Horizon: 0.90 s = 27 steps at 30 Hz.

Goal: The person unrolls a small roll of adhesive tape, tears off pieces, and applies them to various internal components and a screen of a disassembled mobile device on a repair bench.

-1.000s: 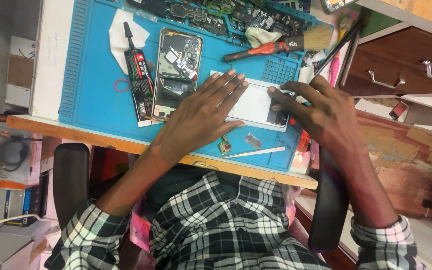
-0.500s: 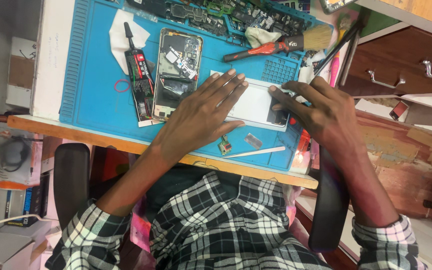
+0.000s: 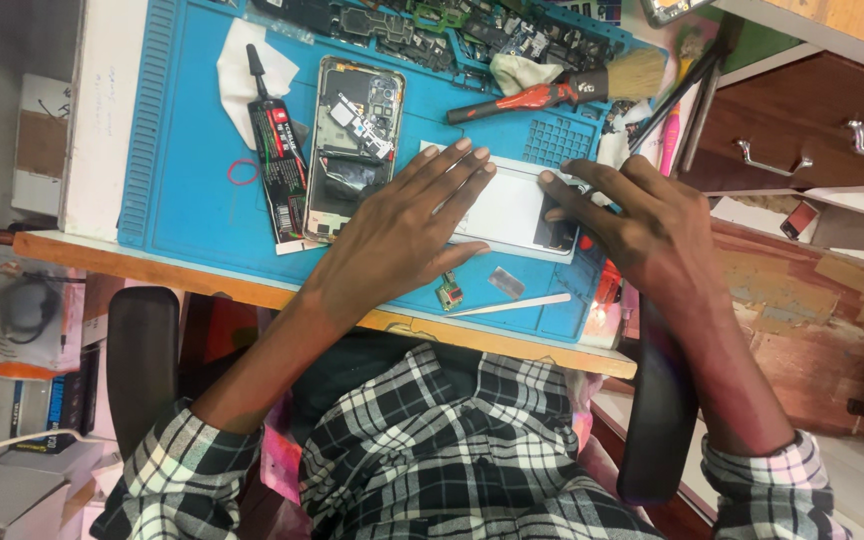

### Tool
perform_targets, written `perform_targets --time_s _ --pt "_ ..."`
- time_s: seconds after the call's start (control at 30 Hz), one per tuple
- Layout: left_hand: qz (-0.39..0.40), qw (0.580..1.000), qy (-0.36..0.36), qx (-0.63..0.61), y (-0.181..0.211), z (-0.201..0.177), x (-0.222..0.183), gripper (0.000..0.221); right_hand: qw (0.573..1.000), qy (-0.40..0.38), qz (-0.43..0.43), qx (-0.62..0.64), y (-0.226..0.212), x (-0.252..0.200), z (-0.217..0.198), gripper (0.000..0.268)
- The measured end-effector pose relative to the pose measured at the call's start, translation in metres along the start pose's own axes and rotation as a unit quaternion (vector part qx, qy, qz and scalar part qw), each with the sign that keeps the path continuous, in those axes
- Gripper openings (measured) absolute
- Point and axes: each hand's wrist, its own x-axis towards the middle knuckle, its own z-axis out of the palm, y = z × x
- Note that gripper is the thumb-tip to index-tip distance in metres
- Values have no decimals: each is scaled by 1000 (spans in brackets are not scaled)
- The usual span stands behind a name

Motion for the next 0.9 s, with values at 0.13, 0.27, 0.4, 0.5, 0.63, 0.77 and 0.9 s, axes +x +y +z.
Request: perform_targets --time_s 0.13,0.27,0.4,0.5,0.63,0.77,0.9 --pt "0 1000 0 -2 0 0 0 76 1000 -3 -1 -1 0 1 2 40" --pt "7 1000 1 4 -1 -1 0 77 999 -30 1 -16 1 0 2 41" --pt "7 1000 -11 8 3 -5 3 76 999 -35 -12 -20 1 3 -2 41" --pt "20 1000 13 13 8 -4 8 81 999 -46 -11 -16 0 6 -3 37" --pt "19 998 -10 59 12 5 16 78 999 -50 -7 -17 -1 6 -2 37" --pt "6 999 -17 38 12 7 15 76 997 -29 32 60 3 2 -1 44" --pt "-1 1000 -9 15 12 5 13 72 995 12 45 91 4 -3 7 45"
